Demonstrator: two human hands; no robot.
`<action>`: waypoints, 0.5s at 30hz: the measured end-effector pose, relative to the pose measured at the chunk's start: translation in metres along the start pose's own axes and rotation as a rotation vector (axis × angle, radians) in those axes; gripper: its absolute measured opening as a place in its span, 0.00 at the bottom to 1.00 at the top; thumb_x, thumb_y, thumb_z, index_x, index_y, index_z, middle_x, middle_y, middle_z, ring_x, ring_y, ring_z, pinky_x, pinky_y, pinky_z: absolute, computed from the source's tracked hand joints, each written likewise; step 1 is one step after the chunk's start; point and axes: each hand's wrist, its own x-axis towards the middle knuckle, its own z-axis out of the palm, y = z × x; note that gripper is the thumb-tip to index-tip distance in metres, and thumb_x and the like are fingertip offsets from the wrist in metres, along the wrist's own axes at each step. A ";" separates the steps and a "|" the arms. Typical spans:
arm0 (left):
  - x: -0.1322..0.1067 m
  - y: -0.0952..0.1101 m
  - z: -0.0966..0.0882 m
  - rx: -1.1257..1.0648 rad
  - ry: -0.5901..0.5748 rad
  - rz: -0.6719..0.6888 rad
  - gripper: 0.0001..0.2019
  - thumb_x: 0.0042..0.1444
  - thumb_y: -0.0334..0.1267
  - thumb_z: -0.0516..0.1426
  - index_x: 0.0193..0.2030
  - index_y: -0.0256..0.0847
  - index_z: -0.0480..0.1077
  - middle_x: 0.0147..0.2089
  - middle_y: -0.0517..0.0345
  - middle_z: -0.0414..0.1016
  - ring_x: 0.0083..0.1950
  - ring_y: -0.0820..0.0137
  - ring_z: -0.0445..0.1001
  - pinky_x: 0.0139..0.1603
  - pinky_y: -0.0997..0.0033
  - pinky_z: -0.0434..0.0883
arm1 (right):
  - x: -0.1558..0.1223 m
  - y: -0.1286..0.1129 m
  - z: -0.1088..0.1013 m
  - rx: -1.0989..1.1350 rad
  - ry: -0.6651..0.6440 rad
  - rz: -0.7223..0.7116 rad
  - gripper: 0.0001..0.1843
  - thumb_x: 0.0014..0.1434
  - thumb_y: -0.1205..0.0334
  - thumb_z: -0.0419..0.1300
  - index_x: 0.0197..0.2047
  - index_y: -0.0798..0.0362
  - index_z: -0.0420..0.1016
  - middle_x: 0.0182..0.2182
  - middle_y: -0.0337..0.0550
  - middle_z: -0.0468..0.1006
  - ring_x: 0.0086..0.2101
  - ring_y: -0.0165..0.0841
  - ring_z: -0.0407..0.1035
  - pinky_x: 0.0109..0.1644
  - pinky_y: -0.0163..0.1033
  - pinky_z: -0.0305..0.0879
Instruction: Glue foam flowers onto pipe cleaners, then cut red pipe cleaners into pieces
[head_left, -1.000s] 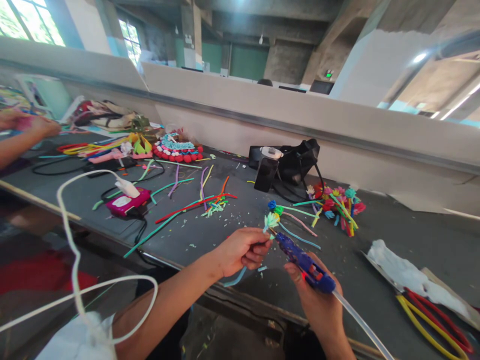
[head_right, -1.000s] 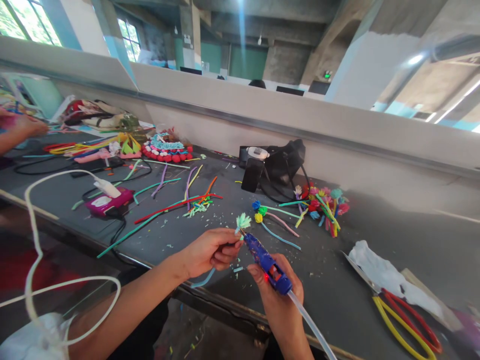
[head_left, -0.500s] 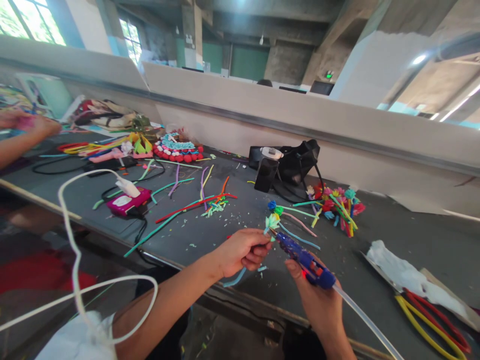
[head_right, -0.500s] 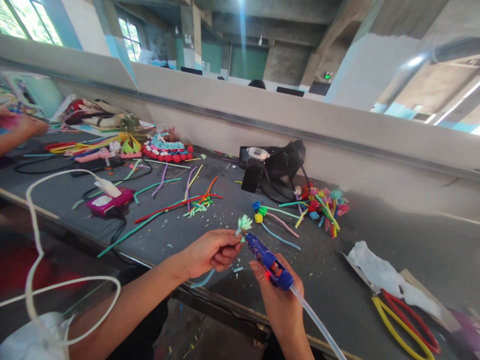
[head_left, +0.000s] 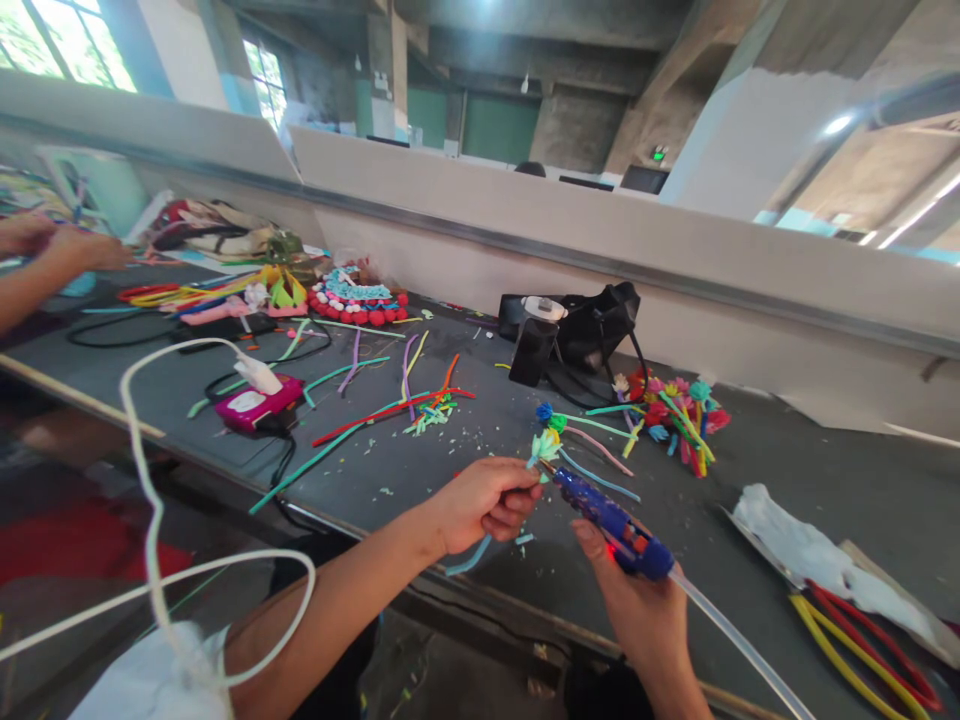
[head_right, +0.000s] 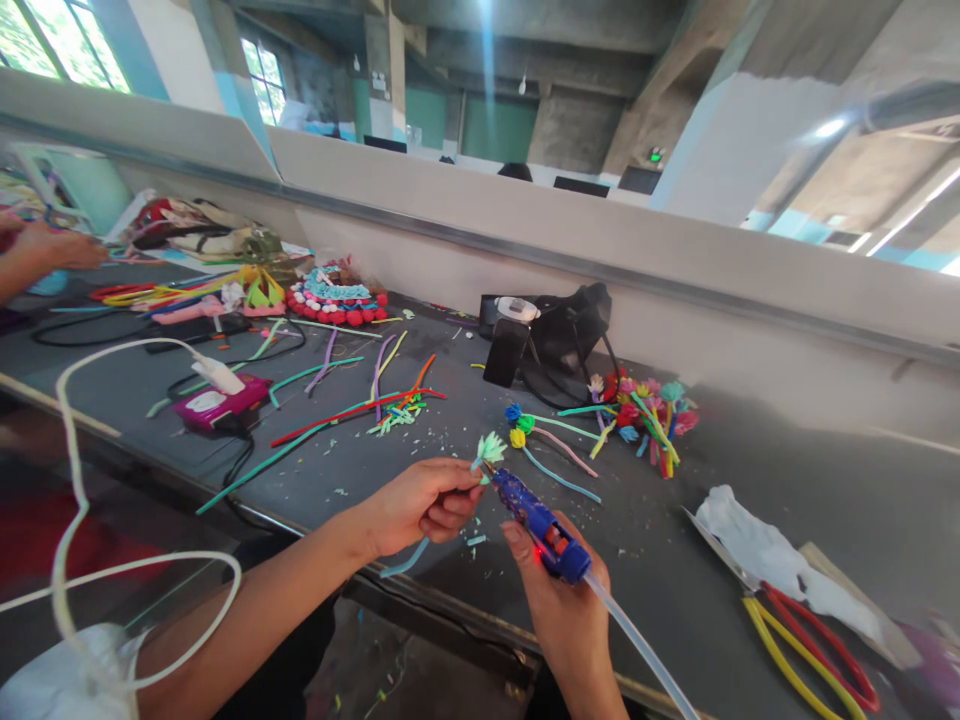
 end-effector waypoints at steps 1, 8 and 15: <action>0.000 0.000 0.000 -0.003 -0.002 0.002 0.12 0.53 0.43 0.59 0.29 0.39 0.62 0.20 0.72 0.48 0.18 0.83 0.39 0.18 0.79 0.37 | 0.000 -0.001 0.000 0.013 0.012 0.011 0.20 0.42 0.46 0.71 0.31 0.54 0.80 0.23 0.41 0.79 0.23 0.34 0.69 0.28 0.36 0.67; 0.000 -0.001 -0.001 -0.031 0.046 0.063 0.11 0.53 0.42 0.61 0.30 0.36 0.66 0.21 0.71 0.50 0.20 0.83 0.42 0.19 0.79 0.40 | -0.006 -0.013 0.004 0.069 0.221 0.086 0.19 0.38 0.47 0.73 0.25 0.54 0.79 0.21 0.41 0.78 0.24 0.36 0.71 0.30 0.39 0.69; 0.002 -0.004 0.005 -0.040 0.036 0.052 0.13 0.52 0.43 0.63 0.32 0.34 0.68 0.22 0.71 0.51 0.20 0.83 0.42 0.20 0.78 0.40 | 0.000 -0.006 0.014 0.365 0.203 0.078 0.16 0.39 0.55 0.75 0.30 0.54 0.79 0.27 0.38 0.79 0.30 0.32 0.72 0.36 0.37 0.68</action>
